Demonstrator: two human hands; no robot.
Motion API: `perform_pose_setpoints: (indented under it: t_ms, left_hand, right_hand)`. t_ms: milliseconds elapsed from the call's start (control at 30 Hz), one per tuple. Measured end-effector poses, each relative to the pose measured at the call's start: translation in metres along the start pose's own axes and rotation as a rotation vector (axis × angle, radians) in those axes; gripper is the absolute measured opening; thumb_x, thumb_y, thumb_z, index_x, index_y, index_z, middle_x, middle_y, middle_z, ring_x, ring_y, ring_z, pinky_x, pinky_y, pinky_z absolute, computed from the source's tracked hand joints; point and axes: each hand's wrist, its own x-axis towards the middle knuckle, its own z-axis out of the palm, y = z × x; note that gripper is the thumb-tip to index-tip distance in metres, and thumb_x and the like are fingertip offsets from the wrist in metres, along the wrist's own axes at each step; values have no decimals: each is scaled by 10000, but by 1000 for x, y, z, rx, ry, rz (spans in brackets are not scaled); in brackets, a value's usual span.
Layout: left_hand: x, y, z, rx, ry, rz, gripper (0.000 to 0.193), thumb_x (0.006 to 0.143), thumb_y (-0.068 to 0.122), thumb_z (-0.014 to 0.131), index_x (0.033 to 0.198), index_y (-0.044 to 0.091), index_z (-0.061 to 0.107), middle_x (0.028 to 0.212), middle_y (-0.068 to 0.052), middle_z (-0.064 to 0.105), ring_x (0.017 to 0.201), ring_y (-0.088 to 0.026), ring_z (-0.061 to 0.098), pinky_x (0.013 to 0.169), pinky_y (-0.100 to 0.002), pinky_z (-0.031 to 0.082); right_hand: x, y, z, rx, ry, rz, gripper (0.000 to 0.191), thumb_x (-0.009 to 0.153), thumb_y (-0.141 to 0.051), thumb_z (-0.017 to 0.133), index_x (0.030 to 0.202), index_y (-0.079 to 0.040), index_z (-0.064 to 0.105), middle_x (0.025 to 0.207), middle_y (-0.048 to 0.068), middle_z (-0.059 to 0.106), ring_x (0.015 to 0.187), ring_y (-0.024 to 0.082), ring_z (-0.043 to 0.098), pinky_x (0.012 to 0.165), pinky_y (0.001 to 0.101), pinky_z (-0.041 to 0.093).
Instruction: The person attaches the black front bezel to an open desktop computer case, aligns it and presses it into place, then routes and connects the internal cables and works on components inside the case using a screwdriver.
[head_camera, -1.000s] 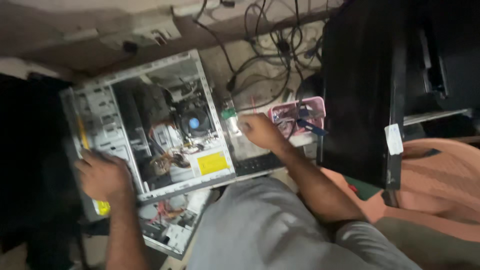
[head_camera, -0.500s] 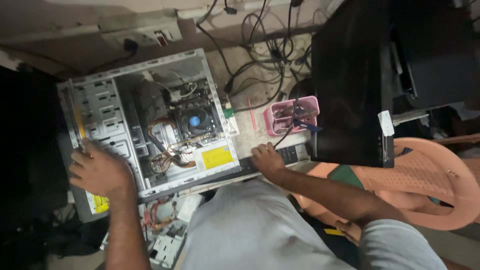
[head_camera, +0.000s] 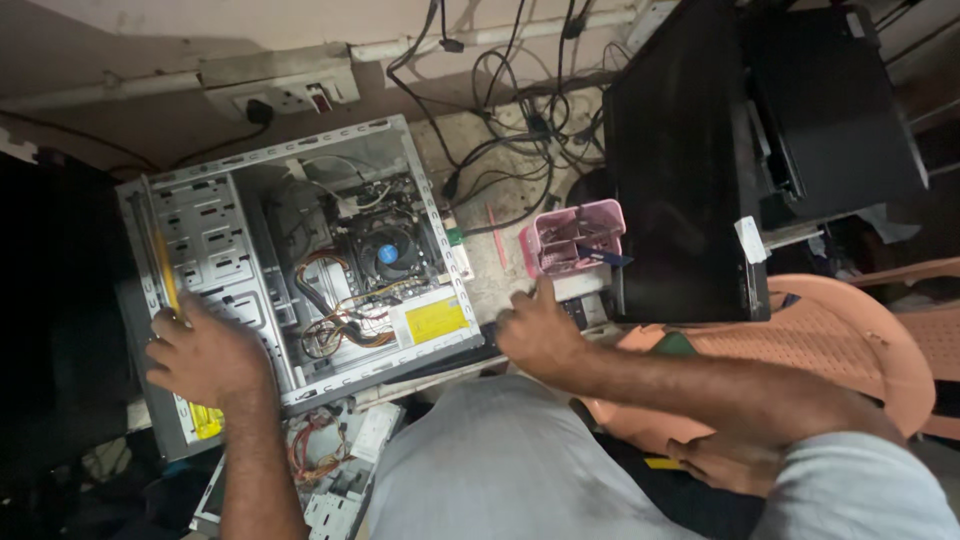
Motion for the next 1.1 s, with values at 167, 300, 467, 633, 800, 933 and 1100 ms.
perform_pose_setpoints:
  t_ms: [167, 300, 467, 633, 800, 933, 1100]
  left_hand:
    - [-2, 1, 3, 14, 5, -7, 317, 1040, 176, 633, 1344, 91, 654, 1275, -173, 595, 1133, -360, 576, 894, -496, 408]
    - [-2, 0, 1, 12, 63, 4, 304, 1027, 205, 633, 1317, 118, 665, 1294, -152, 594, 1121, -351, 576, 885, -491, 403]
    - [-3, 0, -2, -22, 34, -3, 314, 1021, 228, 632, 1309, 109, 673, 1257, -154, 589, 1098, -369, 571, 871, -514, 398]
    - [-3, 1, 3, 14, 29, -3, 276, 1005, 231, 643, 1249, 111, 687, 1247, -160, 587, 1097, -367, 572, 880, -529, 400]
    - [-7, -1, 9, 47, 42, 14, 217, 1008, 208, 639, 1191, 117, 715, 1222, -155, 580, 1130, -362, 570, 934, -511, 408]
    - [-8, 0, 9, 72, 63, 36, 272, 959, 226, 657, 1202, 126, 725, 1255, -156, 580, 1116, -365, 568, 924, -517, 407]
    - [-5, 5, 6, 63, 28, 5, 241, 993, 251, 669, 1195, 126, 710, 1275, -169, 567, 1129, -384, 563, 911, -533, 406]
  right_hand:
    - [7, 19, -34, 71, 408, -193, 144, 779, -243, 677, 863, -152, 751, 1036, 18, 678, 1142, 285, 645, 979, 636, 453]
    - [5, 41, 10, 469, 642, -253, 393, 862, -167, 673, 1235, -49, 713, 1301, 124, 605, 1220, 343, 619, 1022, 429, 500]
    - [18, 27, 111, 886, 711, 122, 360, 882, -136, 661, 1233, -56, 662, 1301, 124, 640, 1178, 331, 647, 1012, 398, 527]
    - [36, 16, 175, 1008, 484, 130, 360, 906, -132, 673, 1265, -99, 692, 1127, 98, 664, 1061, 323, 662, 930, 404, 536]
    - [48, 2, 203, 1072, 389, 264, 339, 886, -123, 663, 1222, -97, 694, 1014, 137, 619, 952, 335, 654, 836, 411, 531]
    - [59, -5, 218, 1037, 419, 200, 240, 928, -82, 644, 1162, -77, 694, 986, 147, 619, 954, 343, 650, 849, 426, 532]
    - [63, -10, 218, 1041, 438, 292, 337, 839, -23, 629, 1166, -65, 698, 977, 157, 641, 922, 360, 658, 803, 443, 540]
